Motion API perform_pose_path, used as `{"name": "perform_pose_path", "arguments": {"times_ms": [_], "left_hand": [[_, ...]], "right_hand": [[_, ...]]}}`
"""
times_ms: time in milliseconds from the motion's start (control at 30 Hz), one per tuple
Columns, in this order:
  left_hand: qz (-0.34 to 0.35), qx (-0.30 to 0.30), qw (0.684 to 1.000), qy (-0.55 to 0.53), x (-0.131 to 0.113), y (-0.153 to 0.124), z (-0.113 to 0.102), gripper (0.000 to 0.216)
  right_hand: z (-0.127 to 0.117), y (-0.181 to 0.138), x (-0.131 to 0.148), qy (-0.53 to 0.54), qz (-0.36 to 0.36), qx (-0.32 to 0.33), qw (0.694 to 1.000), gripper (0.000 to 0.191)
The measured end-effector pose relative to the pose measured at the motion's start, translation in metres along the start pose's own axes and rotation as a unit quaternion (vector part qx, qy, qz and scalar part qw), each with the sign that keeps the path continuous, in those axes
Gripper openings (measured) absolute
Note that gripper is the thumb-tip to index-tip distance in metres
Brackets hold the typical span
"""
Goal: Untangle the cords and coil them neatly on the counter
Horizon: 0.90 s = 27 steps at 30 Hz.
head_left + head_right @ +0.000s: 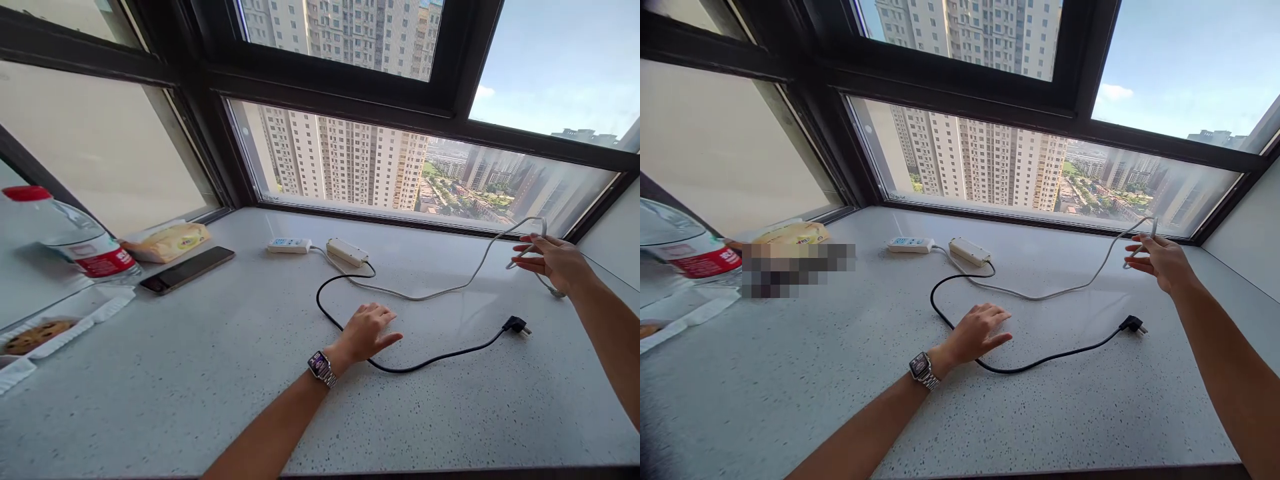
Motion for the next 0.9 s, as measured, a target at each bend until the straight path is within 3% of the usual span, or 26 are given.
{"name": "perform_pose_path", "arguments": {"times_ms": [133,200,300,367,500,533,600,667,767,900], "left_hand": [[0.055,0.096,0.993,-0.046,-0.011,-0.009,0.013,0.057],[0.067,0.129,0.987,-0.065,-0.013,-0.014,0.014,0.05],[0.037,0.15,0.984,-0.085,-0.009,-0.018,0.012,0.032],[0.006,0.15,0.984,-0.095,-0.004,-0.019,0.01,0.027],[-0.04,0.139,0.986,-0.078,0.011,-0.017,0.007,0.032],[-0.055,0.136,0.987,-0.072,0.016,-0.015,0.005,0.034],[-0.096,0.12,0.987,-0.056,0.026,-0.01,0.001,0.041],[-0.135,0.092,0.986,-0.04,0.034,-0.005,-0.004,0.044],[-0.146,0.058,0.987,-0.03,0.035,-0.001,-0.01,0.039],[-0.054,0.013,0.996,-0.066,0.01,0.001,-0.005,0.045]], "right_hand": [[0.055,0.004,-0.009,-0.036,-0.082,0.028,0.996,0.022],[0.081,0.004,-0.027,-0.085,-0.123,0.044,0.988,0.034],[0.098,-0.002,-0.061,-0.23,-0.19,0.005,0.954,0.05],[0.094,-0.007,-0.088,-0.333,-0.221,-0.001,0.917,0.048],[0.065,-0.015,-0.146,-0.412,-0.248,0.197,0.854,0.047],[0.054,-0.016,-0.157,-0.432,-0.245,0.221,0.839,0.05],[0.032,-0.02,-0.169,-0.482,-0.25,0.224,0.809,0.049],[0.021,-0.025,-0.171,-0.53,-0.273,0.21,0.775,0.036],[0.026,-0.036,-0.16,-0.563,-0.324,0.183,0.738,0.027],[0.058,-0.052,-0.133,-0.549,-0.331,0.126,0.757,0.027]]}}
Point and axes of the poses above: each hand's wrist, its own y-axis towards the middle knuckle, its own z-axis out of the palm, x = y × z, the point moved 4 cm from there along y, towards the middle knuckle, and after that the axes turned 11 degrees about -y, right-handed, at the moved point
